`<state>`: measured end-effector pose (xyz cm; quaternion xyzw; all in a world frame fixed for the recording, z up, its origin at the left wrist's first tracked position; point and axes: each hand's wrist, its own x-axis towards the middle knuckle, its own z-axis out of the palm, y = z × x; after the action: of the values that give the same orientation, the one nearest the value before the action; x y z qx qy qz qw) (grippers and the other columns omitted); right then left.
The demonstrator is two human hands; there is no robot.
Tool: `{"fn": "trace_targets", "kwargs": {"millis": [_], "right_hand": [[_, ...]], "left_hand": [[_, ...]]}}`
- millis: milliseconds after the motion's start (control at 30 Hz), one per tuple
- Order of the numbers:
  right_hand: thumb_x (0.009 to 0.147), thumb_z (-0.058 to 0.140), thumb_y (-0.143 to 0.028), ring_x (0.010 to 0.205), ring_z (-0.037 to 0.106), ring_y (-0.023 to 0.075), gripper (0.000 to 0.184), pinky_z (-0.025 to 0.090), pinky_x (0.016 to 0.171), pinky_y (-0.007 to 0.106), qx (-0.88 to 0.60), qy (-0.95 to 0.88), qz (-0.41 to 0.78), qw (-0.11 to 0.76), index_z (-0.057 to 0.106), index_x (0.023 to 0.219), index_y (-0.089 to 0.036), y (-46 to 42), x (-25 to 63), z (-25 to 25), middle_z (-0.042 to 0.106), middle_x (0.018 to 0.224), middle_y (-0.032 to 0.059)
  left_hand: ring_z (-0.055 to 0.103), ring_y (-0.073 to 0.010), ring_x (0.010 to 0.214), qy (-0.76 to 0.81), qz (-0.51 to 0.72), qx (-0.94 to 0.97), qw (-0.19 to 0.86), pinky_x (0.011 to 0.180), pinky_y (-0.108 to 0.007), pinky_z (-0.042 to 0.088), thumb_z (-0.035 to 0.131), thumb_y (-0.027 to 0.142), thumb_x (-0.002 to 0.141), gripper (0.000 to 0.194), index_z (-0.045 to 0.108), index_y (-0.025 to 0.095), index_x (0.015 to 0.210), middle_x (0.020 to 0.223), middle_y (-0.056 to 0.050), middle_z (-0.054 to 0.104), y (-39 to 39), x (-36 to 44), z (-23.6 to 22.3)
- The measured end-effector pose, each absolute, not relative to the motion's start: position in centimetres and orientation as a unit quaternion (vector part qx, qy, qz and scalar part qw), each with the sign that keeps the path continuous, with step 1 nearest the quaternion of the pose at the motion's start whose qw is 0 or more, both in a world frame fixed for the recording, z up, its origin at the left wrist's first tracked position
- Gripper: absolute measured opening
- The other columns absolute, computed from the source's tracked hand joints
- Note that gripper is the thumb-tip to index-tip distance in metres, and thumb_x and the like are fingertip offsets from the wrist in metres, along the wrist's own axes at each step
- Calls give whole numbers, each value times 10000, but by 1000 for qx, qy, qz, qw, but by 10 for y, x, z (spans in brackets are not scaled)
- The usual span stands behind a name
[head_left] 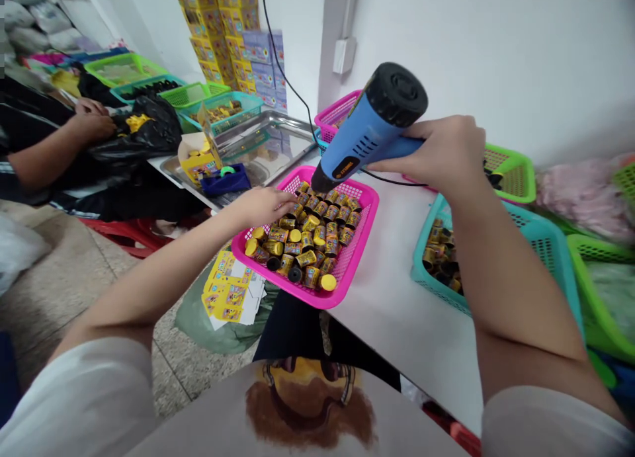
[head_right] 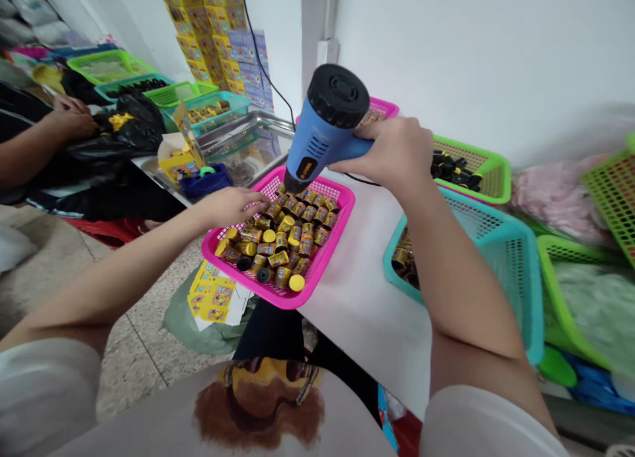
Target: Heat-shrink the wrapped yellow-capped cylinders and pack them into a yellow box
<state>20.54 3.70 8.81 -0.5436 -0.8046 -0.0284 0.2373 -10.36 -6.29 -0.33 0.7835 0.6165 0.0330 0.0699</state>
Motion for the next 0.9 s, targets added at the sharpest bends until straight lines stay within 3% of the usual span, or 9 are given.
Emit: {"fn": "trace_targets", "kwargs": {"millis": [100, 233, 400, 500, 633, 767, 900], "right_hand": [[699, 847, -709, 1079, 710, 408, 729, 534, 958, 577, -568, -779, -36, 263, 781, 1276, -269, 37, 208, 89, 757, 991, 87], [701, 846, -718, 1060, 708, 384, 727, 534, 927, 542, -572, -770, -33, 281, 786, 1243, -238, 38, 213, 87, 763, 1013, 115], [689, 893, -647, 951, 715, 302, 621, 537, 855, 429, -524, -803, 30, 282, 813, 1140, -227, 44, 203, 76, 770, 944, 83], [676, 904, -626, 929, 713, 299, 600, 541, 856, 425, -494, -823, 49, 274, 822, 1109, -219, 47, 185, 69, 757, 884, 73], [653, 915, -610, 1044, 700, 373, 669, 537, 929, 478, -473, -847, 25, 242, 804, 1182, -216, 46, 160, 63, 744, 912, 91], [689, 889, -636, 1065, 699, 390, 641, 531, 955, 491, -467, -858, 20, 215, 808, 1169, -219, 41, 150, 64, 737, 931, 99], [681, 910, -614, 1082, 694, 349, 641, 517, 965, 437, -474, -856, 16, 204, 804, 1160, -200, 38, 167, 76, 754, 981, 108]], "left_hand": [[563, -291, 1433, 611, -46, 788, 68, 1186, -513, 368, 372, 343, 1079, 482, 591, 241, 1496, 1572, -126, 598, -26, -90, -34], [635, -311, 1314, 621, -66, 778, 67, 1134, -559, 363, 307, 317, 1087, 467, 680, 212, 1347, 1418, -144, 702, -35, -90, -37], [711, -280, 1101, 606, -33, 793, 56, 1098, -558, 390, 257, 427, 1103, 533, 736, 204, 1031, 1137, -101, 788, -100, -116, -9], [735, -270, 993, 608, 49, 792, 34, 1042, -508, 483, 216, 493, 1100, 596, 730, 200, 1024, 1014, -99, 791, -139, -130, 8], [751, -246, 947, 621, 145, 770, 22, 893, -398, 592, 217, 531, 1104, 609, 726, 204, 1033, 1015, -97, 798, -178, -135, 26], [756, -223, 971, 614, 181, 768, 3, 963, -406, 595, 270, 494, 1110, 543, 725, 213, 1015, 1014, -73, 808, -200, -132, 37], [754, -221, 973, 604, 215, 767, -7, 987, -411, 581, 296, 454, 1112, 504, 732, 229, 994, 991, -57, 812, -202, -129, 42]]}}
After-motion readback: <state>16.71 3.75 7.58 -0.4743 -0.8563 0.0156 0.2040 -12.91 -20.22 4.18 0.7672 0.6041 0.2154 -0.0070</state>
